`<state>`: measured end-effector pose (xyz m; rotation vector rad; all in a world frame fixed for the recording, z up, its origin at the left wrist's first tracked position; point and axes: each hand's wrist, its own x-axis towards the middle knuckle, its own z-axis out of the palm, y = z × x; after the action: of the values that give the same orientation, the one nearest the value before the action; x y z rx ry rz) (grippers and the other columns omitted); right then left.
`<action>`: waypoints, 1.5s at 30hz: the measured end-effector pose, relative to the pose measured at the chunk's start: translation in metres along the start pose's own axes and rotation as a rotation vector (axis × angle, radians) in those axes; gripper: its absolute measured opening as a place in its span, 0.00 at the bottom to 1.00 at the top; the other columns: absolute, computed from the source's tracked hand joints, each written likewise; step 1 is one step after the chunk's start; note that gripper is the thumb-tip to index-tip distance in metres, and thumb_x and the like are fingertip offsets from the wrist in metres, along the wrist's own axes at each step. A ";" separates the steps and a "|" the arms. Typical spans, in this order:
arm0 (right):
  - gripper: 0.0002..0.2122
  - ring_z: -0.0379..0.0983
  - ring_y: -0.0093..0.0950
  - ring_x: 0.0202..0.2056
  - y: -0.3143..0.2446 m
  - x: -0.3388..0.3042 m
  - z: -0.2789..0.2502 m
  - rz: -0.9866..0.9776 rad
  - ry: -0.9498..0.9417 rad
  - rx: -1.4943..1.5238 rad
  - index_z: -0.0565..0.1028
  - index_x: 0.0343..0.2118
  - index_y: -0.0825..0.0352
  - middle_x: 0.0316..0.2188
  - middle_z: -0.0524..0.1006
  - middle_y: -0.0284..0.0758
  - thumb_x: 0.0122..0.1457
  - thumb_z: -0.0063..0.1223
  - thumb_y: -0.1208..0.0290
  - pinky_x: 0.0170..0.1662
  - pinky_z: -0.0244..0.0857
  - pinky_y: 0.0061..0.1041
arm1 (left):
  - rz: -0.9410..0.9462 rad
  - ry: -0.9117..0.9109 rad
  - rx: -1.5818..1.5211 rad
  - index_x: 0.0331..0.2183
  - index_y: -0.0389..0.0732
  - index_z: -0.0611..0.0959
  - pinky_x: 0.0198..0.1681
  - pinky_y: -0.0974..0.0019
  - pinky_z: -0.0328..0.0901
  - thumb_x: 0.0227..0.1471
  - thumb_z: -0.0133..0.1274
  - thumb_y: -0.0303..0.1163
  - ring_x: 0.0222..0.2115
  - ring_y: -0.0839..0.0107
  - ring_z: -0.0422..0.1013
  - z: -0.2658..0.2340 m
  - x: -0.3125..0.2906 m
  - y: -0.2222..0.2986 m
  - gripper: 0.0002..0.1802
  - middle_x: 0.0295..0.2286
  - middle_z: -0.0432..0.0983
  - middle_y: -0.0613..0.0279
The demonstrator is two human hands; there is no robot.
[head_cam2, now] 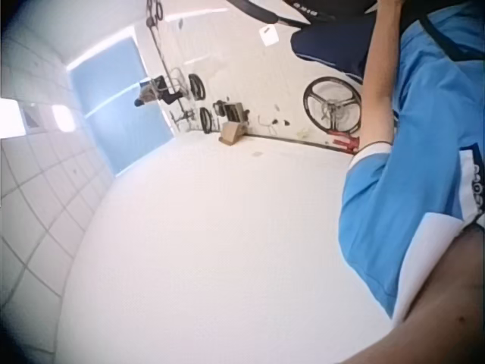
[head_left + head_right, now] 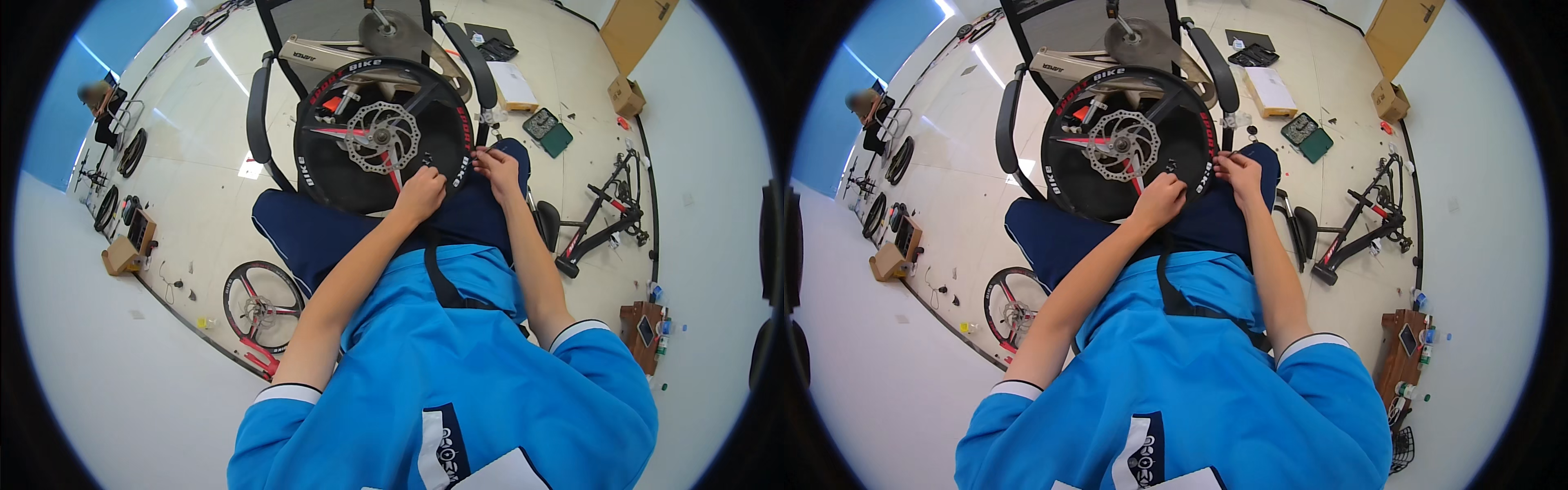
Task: The person sits on the floor and installs a disc brake rotor onto a bicycle wheel hub, aligning the rotor and securing it with bolts. The person repeatedly tightens the bolts by hand to fasten the rotor to the hub.
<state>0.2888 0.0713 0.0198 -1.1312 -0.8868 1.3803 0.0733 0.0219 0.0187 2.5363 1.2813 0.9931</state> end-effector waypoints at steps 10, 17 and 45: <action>0.09 0.77 0.22 0.32 -0.003 -0.011 -0.007 0.004 -0.065 -0.037 0.78 0.41 0.73 0.34 0.81 0.37 0.58 0.57 0.77 0.37 0.73 0.19 | -0.186 -0.141 0.404 0.28 0.35 0.80 0.42 0.59 0.70 0.44 0.57 0.25 0.38 0.55 0.72 0.037 0.033 -0.015 0.06 0.32 0.74 0.49; 0.08 0.78 0.22 0.32 -0.034 -0.026 0.052 -0.140 -0.129 -0.122 0.79 0.39 0.73 0.33 0.81 0.36 0.58 0.57 0.76 0.38 0.72 0.20 | -0.208 0.282 -0.255 0.36 0.34 0.84 0.30 0.67 0.71 0.48 0.59 0.26 0.26 0.61 0.77 -0.051 0.009 0.017 0.10 0.30 0.79 0.53; 0.07 0.79 0.20 0.32 -0.053 0.011 0.187 -0.511 -0.547 -0.618 0.79 0.36 0.75 0.30 0.82 0.36 0.57 0.52 0.82 0.39 0.72 0.20 | -0.390 0.350 -0.149 0.32 0.36 0.84 0.33 0.63 0.70 0.45 0.61 0.25 0.27 0.61 0.77 -0.094 0.011 -0.100 0.08 0.26 0.79 0.52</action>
<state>0.1241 0.1050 0.1189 -0.8632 -1.9450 1.0073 -0.0463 0.0774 0.0576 1.9519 1.6356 1.4088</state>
